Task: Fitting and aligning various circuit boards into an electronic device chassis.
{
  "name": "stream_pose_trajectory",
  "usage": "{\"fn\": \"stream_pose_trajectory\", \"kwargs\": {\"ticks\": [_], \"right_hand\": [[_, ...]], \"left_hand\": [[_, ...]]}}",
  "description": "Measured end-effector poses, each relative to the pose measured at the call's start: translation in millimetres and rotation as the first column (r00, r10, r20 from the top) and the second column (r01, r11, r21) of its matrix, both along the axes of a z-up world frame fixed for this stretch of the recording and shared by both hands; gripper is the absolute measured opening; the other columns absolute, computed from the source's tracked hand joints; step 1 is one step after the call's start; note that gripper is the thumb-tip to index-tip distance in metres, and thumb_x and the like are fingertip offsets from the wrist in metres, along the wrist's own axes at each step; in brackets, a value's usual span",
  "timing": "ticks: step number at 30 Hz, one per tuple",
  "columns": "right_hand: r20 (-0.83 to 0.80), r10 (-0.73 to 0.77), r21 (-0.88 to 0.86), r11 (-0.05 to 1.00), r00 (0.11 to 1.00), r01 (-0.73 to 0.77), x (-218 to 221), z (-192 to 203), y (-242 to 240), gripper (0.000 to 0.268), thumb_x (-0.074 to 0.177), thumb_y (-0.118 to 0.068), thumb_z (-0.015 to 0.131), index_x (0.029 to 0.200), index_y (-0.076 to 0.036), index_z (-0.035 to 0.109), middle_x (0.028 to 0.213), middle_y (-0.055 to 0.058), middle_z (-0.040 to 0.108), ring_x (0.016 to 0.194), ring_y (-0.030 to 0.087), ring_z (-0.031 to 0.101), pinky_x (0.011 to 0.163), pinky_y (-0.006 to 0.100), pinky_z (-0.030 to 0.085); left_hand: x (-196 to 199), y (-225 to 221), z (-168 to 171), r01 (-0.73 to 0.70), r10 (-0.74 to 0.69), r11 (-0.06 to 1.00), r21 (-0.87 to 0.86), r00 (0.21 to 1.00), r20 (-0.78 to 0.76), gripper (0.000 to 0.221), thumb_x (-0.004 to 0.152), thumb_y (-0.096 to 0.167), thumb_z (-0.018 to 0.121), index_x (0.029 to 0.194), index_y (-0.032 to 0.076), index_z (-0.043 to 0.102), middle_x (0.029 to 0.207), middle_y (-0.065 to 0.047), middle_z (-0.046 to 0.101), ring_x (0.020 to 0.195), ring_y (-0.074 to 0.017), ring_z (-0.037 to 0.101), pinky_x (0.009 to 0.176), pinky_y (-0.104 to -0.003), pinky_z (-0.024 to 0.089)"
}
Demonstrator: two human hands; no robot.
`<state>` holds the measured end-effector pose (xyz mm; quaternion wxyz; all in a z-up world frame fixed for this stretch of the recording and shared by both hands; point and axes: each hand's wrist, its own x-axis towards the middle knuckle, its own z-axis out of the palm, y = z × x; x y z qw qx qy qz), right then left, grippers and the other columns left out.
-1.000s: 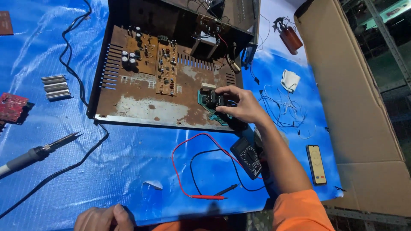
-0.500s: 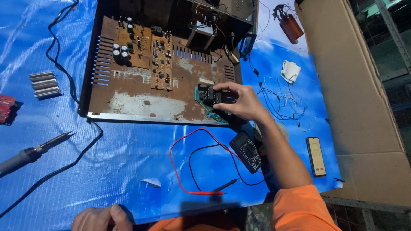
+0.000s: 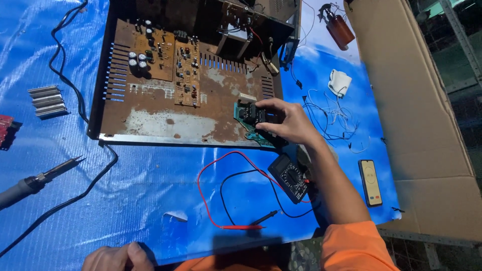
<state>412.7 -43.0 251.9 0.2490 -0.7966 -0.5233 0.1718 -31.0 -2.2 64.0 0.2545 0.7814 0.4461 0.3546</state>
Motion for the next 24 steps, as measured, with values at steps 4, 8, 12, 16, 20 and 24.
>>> {"fn": "stream_pose_trajectory", "kwargs": {"ticks": [4, 8, 12, 16, 20, 24], "right_hand": [[-0.091, -0.049, -0.021, 0.999, 0.995, 0.047, -6, 4, 1, 0.052, 0.072, -0.008, 0.089, 0.121, -0.008, 0.071, 0.105, 0.008, 0.079, 0.058, 0.013, 0.069, 0.048, 0.025, 0.056], [0.124, 0.048, -0.056, 0.998, 0.991, -0.041, 1, -2, -9, 0.069, 0.068, -0.021, 0.089, 0.132, -0.011, 0.064, 0.136, 0.014, 0.065, 0.108, 0.030, 0.066, 0.087, 0.045, 0.055], [0.279, 0.170, -0.135, 0.981, 0.945, -0.137, -3, -1, -29, 0.115, 0.054, -0.037, 0.100, 0.150, -0.006, 0.043, 0.154, 0.022, 0.048, 0.140, 0.039, 0.048, 0.115, 0.053, 0.042], [0.333, 0.195, -0.263, 0.959, 0.923, -0.107, -13, 5, -32, 0.109, 0.059, -0.019, 0.095, 0.152, -0.008, 0.039, 0.147, 0.016, 0.057, 0.133, 0.031, 0.056, 0.124, 0.061, 0.020], [0.293, 0.125, -0.318, 0.948, 0.948, -0.027, -11, -5, -34, 0.105, 0.063, -0.018, 0.093, 0.153, -0.013, 0.040, 0.142, 0.014, 0.061, 0.128, 0.043, 0.053, 0.116, 0.061, 0.034], [0.334, 0.072, -0.345, 0.937, 0.940, 0.050, -8, -8, -39, 0.102, 0.063, -0.024, 0.094, 0.152, -0.019, 0.044, 0.145, 0.012, 0.060, 0.138, 0.046, 0.046, 0.112, 0.061, 0.040]], "left_hand": [[2, 2, 15, 0.033, -0.034, 0.999, 0.009, 0.997, 0.064, 0.021, 0.085, 0.000, 0.064, 0.064, 0.002, 0.060, 0.049, -0.009, 0.055, 0.045, -0.0212, 0.051, 0.069, -0.039, 0.053], [2, 4, 4, 0.029, -0.029, 1.000, 0.009, 0.998, 0.060, 0.025, 0.087, 0.008, 0.063, 0.063, 0.004, 0.059, 0.048, -0.008, 0.053, 0.043, -0.0200, 0.048, 0.063, -0.036, 0.051], [4, 2, 19, 0.012, -0.014, 1.000, 0.029, 0.998, 0.056, 0.026, 0.089, 0.005, 0.065, 0.063, 0.003, 0.059, 0.048, -0.008, 0.053, 0.044, -0.0207, 0.048, 0.069, -0.039, 0.052], [4, 3, 15, 0.029, -0.029, 1.000, -0.001, 0.999, 0.043, 0.024, 0.087, 0.008, 0.063, 0.063, 0.004, 0.060, 0.047, -0.007, 0.053, 0.041, -0.0196, 0.046, 0.062, -0.035, 0.050], [5, 0, 28, -0.003, 0.003, 1.000, -0.030, 1.000, 0.001, 0.023, 0.086, 0.004, 0.065, 0.063, 0.005, 0.062, 0.050, -0.008, 0.057, 0.046, -0.0207, 0.052, 0.078, -0.040, 0.054], [8, 0, 29, -0.011, 0.011, 1.000, 0.008, 0.999, 0.032, 0.023, 0.087, 0.004, 0.065, 0.064, 0.005, 0.062, 0.047, -0.008, 0.054, 0.044, -0.0204, 0.049, 0.078, -0.040, 0.054]]}}
